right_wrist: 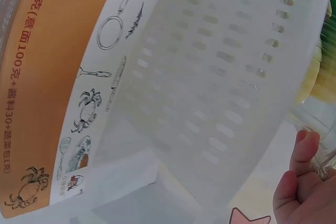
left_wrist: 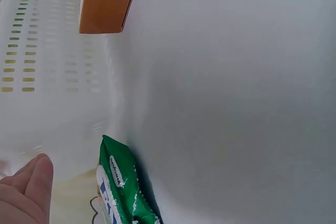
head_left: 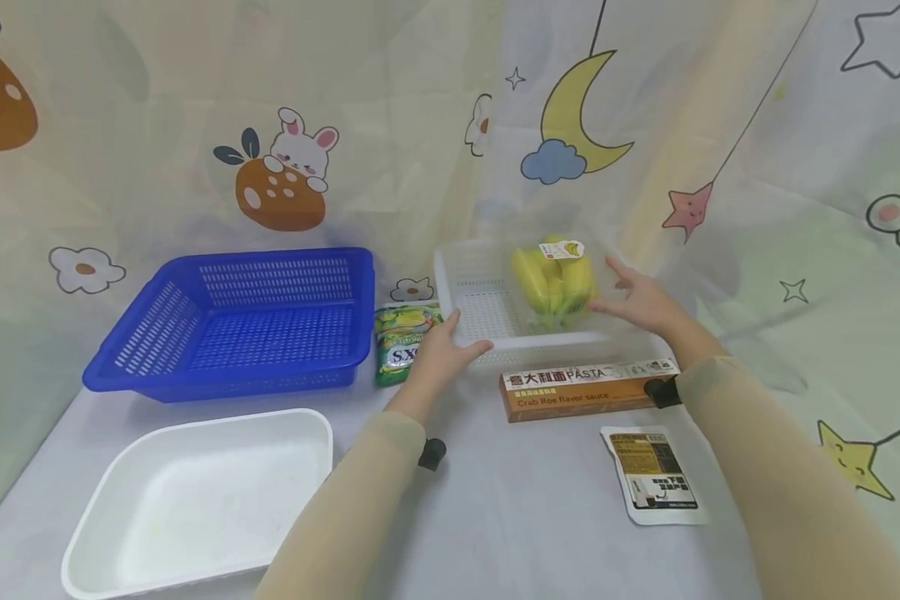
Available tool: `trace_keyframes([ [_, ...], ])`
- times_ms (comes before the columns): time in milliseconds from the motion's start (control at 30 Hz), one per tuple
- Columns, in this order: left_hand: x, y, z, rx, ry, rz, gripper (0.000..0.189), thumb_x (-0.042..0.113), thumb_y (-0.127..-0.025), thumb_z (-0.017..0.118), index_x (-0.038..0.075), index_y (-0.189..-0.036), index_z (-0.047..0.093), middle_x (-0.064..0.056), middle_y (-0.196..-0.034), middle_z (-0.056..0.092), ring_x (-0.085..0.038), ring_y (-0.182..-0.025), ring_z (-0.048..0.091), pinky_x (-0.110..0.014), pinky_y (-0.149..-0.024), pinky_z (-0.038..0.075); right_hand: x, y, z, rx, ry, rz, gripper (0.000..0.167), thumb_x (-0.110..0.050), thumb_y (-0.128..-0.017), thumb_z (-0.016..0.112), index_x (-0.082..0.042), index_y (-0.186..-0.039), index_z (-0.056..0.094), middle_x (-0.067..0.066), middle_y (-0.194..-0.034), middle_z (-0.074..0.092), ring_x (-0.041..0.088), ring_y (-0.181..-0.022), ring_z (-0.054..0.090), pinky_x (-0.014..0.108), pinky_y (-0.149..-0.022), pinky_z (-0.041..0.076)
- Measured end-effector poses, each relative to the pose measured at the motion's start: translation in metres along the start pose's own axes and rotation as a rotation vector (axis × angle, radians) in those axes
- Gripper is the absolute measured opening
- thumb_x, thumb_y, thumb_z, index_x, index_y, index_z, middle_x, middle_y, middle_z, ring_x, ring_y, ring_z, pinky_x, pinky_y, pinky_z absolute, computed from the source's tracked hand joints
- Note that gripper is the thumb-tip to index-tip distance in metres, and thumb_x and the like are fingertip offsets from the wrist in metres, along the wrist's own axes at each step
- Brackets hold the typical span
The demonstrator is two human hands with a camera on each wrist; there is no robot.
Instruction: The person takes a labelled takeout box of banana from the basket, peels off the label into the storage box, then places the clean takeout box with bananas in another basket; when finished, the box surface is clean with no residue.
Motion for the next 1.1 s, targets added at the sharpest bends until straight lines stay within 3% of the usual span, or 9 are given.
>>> trace_keyframes([
  [167, 0.000, 0.000, 0.000, 0.025, -0.005, 0.017, 0.092, 0.060, -0.075, 0.060, 0.016, -0.145, 0.021, -0.013, -0.149, 0.025, -0.032, -0.135, 0.028, -0.047, -0.108, 0.027, -0.005, 0.003, -0.008, 0.024, 0.000, -0.006, 0.093, -0.049, -0.080, 0.061, -0.026, -0.147, 0.001, 0.031, -0.138, 0.034, 0.048, -0.117, 0.042, 0.064, -0.095, 0.031],
  [333, 0.000, 0.008, -0.008, 0.095, 0.049, 0.063, 0.094, 0.063, -0.076, 0.057, 0.030, -0.147, 0.005, -0.010, -0.153, -0.009, -0.040, -0.137, 0.014, -0.058, -0.103, 0.026, -0.012, 0.009, -0.013, 0.016, -0.025, -0.008, 0.090, -0.048, -0.082, 0.060, -0.028, -0.147, 0.002, 0.030, -0.139, 0.034, 0.047, -0.117, 0.043, 0.063, -0.091, 0.035],
  [433, 0.005, 0.014, -0.016, 0.142, 0.100, 0.115, 0.093, 0.063, -0.077, 0.054, 0.030, -0.147, 0.002, -0.006, -0.153, -0.016, -0.039, -0.138, 0.010, -0.061, -0.102, 0.026, -0.017, 0.016, -0.015, 0.010, -0.054, -0.019, 0.088, -0.045, -0.082, 0.061, -0.030, -0.146, 0.003, 0.029, -0.139, 0.034, 0.046, -0.118, 0.042, 0.061, -0.090, 0.038],
  [633, 0.017, 0.021, -0.031, 0.149, 0.217, 0.126, 0.088, 0.064, -0.081, 0.047, 0.028, -0.147, 0.001, -0.006, -0.154, -0.008, -0.032, -0.141, 0.003, -0.060, -0.106, 0.017, -0.026, 0.031, -0.022, 0.016, -0.084, -0.064, 0.085, -0.037, -0.082, 0.064, -0.032, -0.146, 0.007, 0.026, -0.138, 0.037, 0.041, -0.111, 0.048, 0.054, -0.087, 0.041],
  [833, 0.034, 0.029, -0.055, 0.147, 0.430, 0.175, 0.081, 0.048, -0.088, 0.052, 0.024, -0.147, 0.002, -0.001, -0.154, 0.006, -0.022, -0.140, 0.016, -0.045, -0.111, 0.022, -0.042, 0.051, -0.027, 0.050, -0.050, -0.161, 0.085, -0.030, -0.079, 0.068, -0.026, -0.146, 0.016, 0.022, -0.129, 0.047, 0.024, -0.087, 0.048, 0.035, -0.069, 0.042],
  [933, 0.042, 0.031, -0.063, 0.122, 0.498, 0.186, 0.081, 0.045, -0.088, 0.053, 0.024, -0.147, 0.002, -0.002, -0.154, 0.008, -0.021, -0.139, 0.019, -0.044, -0.110, 0.025, -0.049, 0.060, -0.023, 0.047, -0.036, -0.213, 0.086, -0.027, -0.077, 0.071, -0.023, -0.146, 0.019, 0.022, -0.125, 0.050, 0.025, -0.088, 0.050, 0.034, -0.069, 0.042],
  [1100, 0.046, 0.031, -0.069, 0.052, 0.539, 0.145, 0.082, 0.047, -0.086, 0.055, 0.029, -0.147, 0.003, -0.007, -0.153, 0.014, -0.023, -0.138, 0.022, -0.045, -0.109, 0.027, -0.054, 0.072, -0.014, 0.027, -0.031, -0.244, 0.091, -0.028, -0.073, 0.075, -0.024, -0.146, 0.020, 0.019, -0.126, 0.050, 0.030, -0.097, 0.050, 0.039, -0.073, 0.042],
])
Point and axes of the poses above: each hand's wrist, its own y-axis away from the middle knuckle, its own z-axis out of the palm, x = y × z, the point moved 8 cm from there along -y, towards the middle knuckle
